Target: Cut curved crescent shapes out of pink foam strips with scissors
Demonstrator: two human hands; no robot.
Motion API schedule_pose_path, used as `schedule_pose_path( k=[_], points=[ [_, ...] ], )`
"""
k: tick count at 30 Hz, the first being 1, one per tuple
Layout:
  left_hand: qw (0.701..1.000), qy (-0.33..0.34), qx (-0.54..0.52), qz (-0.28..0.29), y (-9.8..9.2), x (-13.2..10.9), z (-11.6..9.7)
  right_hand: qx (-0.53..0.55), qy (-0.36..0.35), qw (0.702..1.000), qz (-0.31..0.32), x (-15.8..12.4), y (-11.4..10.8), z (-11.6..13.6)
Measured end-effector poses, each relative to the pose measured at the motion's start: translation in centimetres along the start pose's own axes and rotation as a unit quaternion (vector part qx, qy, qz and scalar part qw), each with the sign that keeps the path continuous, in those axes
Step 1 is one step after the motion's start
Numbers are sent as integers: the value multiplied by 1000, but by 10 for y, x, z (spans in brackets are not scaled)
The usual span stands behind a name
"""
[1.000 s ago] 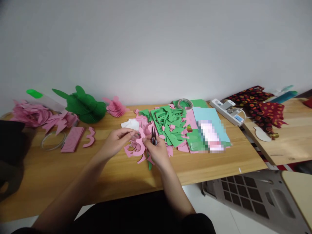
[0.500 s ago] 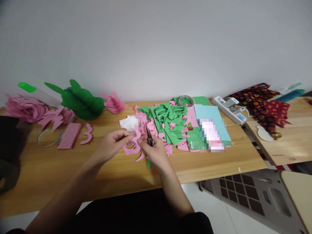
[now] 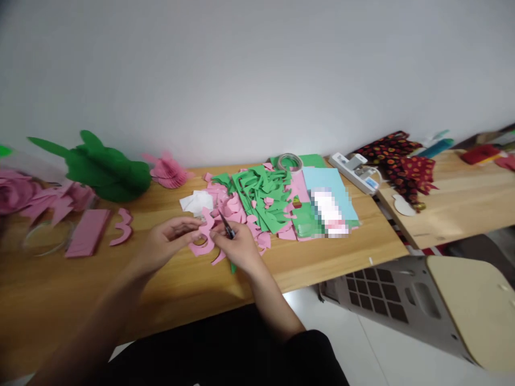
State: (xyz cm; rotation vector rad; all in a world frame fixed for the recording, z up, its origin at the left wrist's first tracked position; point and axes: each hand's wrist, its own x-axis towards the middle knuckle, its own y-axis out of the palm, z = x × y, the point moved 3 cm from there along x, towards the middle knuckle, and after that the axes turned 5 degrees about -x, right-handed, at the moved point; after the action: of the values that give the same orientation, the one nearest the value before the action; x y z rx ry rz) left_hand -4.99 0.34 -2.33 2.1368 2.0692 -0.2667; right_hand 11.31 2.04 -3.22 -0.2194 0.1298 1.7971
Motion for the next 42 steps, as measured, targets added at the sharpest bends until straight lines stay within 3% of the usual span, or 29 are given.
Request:
schedule_pose_path(
  k=[8, 13, 16, 21, 30, 33, 36, 40, 42],
  points=[
    [995, 23, 81, 50, -7, -8, 6, -6, 7, 999, 37, -8, -2, -5],
    [979, 82, 180, 47, -10, -19, 5, -33, 0, 997, 75, -13, 3, -9],
    [954, 142, 259, 47, -12, -28, -1, -57, -14, 993, 101, -16, 13, -13],
    [873, 268, 401, 72, -18, -42, -12, -72, -46, 988, 130, -17, 30, -18],
    [829, 295, 469, 83, -37, -43, -5, -76, -23, 986, 148, -8, 41, -22],
    [840, 278, 462, 62, -49, -43, -4, -73, -12, 985, 155, -6, 42, -22],
    [854, 257, 452, 17, -75, -41, -4, -66, 8, 986, 153, -6, 44, -23],
    [861, 213, 433, -162, -128, -39, -1, -68, 27, 983, 170, -7, 46, -28],
    [856, 202, 426, -211, -148, -38, 3, -73, 40, 981, 177, -7, 47, -32]
  ],
)
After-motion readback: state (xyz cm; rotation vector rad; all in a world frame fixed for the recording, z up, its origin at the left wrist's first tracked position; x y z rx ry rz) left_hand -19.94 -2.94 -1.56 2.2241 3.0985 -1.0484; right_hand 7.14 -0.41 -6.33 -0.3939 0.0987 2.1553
